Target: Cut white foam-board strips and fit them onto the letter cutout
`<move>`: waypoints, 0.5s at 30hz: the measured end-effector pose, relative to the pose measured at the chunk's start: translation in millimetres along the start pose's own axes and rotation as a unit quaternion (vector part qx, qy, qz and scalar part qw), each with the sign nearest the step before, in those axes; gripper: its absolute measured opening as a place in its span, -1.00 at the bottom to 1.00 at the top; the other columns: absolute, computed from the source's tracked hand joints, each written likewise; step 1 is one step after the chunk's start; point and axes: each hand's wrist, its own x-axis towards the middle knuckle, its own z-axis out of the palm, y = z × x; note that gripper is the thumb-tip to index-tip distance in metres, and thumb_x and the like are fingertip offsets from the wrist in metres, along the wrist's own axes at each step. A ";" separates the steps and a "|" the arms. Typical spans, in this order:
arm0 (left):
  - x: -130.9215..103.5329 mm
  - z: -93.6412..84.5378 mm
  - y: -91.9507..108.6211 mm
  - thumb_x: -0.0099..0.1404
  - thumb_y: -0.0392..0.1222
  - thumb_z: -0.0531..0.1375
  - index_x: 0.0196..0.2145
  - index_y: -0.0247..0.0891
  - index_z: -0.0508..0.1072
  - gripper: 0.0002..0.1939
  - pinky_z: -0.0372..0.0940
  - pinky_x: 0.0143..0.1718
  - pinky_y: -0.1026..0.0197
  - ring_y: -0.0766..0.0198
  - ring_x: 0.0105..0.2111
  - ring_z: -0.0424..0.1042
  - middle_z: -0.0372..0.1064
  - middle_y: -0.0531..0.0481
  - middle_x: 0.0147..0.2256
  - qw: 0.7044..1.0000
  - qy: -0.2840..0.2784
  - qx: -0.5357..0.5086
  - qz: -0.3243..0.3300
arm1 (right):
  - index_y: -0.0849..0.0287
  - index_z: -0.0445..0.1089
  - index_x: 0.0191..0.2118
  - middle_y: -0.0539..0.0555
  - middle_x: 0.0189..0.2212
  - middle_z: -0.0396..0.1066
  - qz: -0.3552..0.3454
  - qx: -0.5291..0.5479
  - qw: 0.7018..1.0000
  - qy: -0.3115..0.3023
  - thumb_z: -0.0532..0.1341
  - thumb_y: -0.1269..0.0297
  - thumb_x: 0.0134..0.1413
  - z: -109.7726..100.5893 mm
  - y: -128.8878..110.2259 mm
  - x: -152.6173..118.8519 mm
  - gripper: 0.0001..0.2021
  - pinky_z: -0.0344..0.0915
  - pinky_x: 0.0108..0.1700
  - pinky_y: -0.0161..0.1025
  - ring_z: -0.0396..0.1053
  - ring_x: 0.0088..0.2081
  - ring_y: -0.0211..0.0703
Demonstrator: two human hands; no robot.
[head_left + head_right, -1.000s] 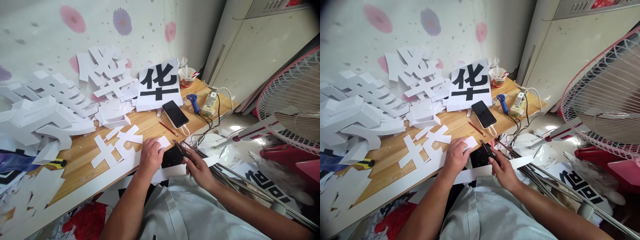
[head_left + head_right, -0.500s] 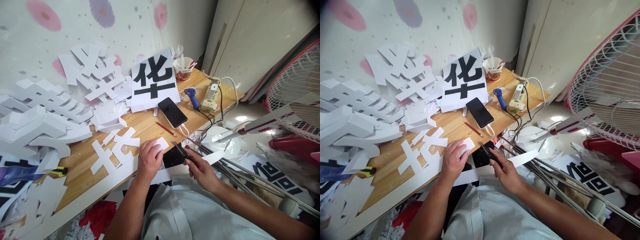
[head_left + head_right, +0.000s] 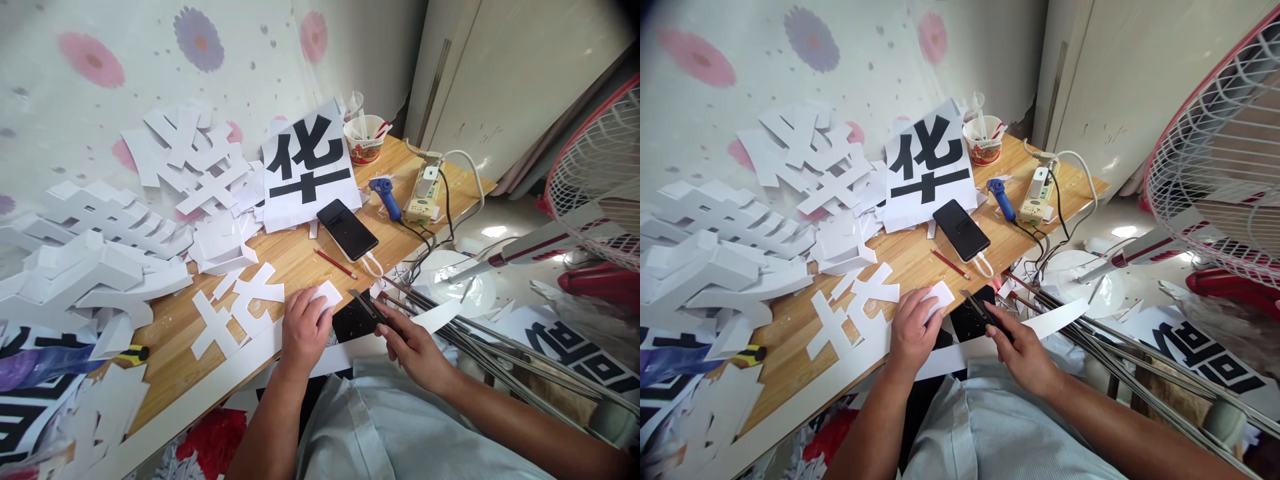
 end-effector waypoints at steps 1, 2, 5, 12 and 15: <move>-0.2 -0.2 -0.2 0.48 -0.31 0.30 -0.03 -0.14 0.55 -0.84 0.49 0.18 -0.22 -0.05 0.09 0.53 0.55 -0.21 0.10 1.000 -0.002 -0.001 -0.001 | -0.07 0.31 0.50 0.10 -0.19 0.55 0.001 0.000 1.000 0.000 0.23 -0.15 0.47 0.1 -0.7 -0.1 -0.38 0.32 -0.53 -0.25 0.39 -0.49 -0.19; -0.4 -0.3 -0.4 0.48 -0.30 0.29 -0.02 -0.14 0.55 -0.84 0.48 0.19 -0.23 -0.06 0.10 0.53 0.55 -0.21 0.10 1.000 -0.003 -0.002 -0.003 | -0.07 0.32 0.49 0.10 -0.19 0.55 0.001 -0.001 1.000 0.000 0.23 -0.15 0.47 0.2 -1.5 -0.1 -0.38 0.32 -0.53 -0.24 0.39 -0.49 -0.18; -1.1 -0.3 -1.3 0.49 -0.28 0.28 -0.01 -0.11 0.57 -0.84 0.48 0.20 -0.25 -0.06 0.11 0.53 0.56 -0.20 0.11 1.000 -0.004 -0.008 -0.006 | -0.07 0.35 0.48 0.10 -0.20 0.57 0.001 -0.006 1.000 0.004 0.24 -0.17 0.45 -0.2 -4.0 0.0 -0.38 0.35 -0.50 -0.20 0.40 -0.50 -0.16; -2.8 0.5 -3.3 0.49 -0.32 0.29 -0.01 -0.14 0.53 -0.83 0.46 0.20 -0.24 -0.05 0.12 0.49 0.55 -0.19 0.13 1.000 -0.013 -0.011 -0.008 | -0.07 0.37 0.45 0.10 -0.20 0.58 -0.007 -0.015 1.000 0.006 0.24 -0.18 0.44 -1.2 -7.1 0.1 -0.39 0.41 -0.44 -0.15 0.41 -0.50 -0.15; -3.0 0.3 -4.2 0.49 -0.33 0.29 0.00 -0.13 0.52 -0.82 0.46 0.20 -0.23 -0.05 0.12 0.50 0.55 -0.18 0.13 1.000 -0.013 -0.017 -0.007 | -0.06 0.37 0.45 0.08 -0.22 0.55 -0.002 -0.012 1.000 0.010 0.25 -0.18 0.44 -0.6 -8.7 0.1 -0.39 0.39 -0.46 -0.18 0.38 -0.51 -0.18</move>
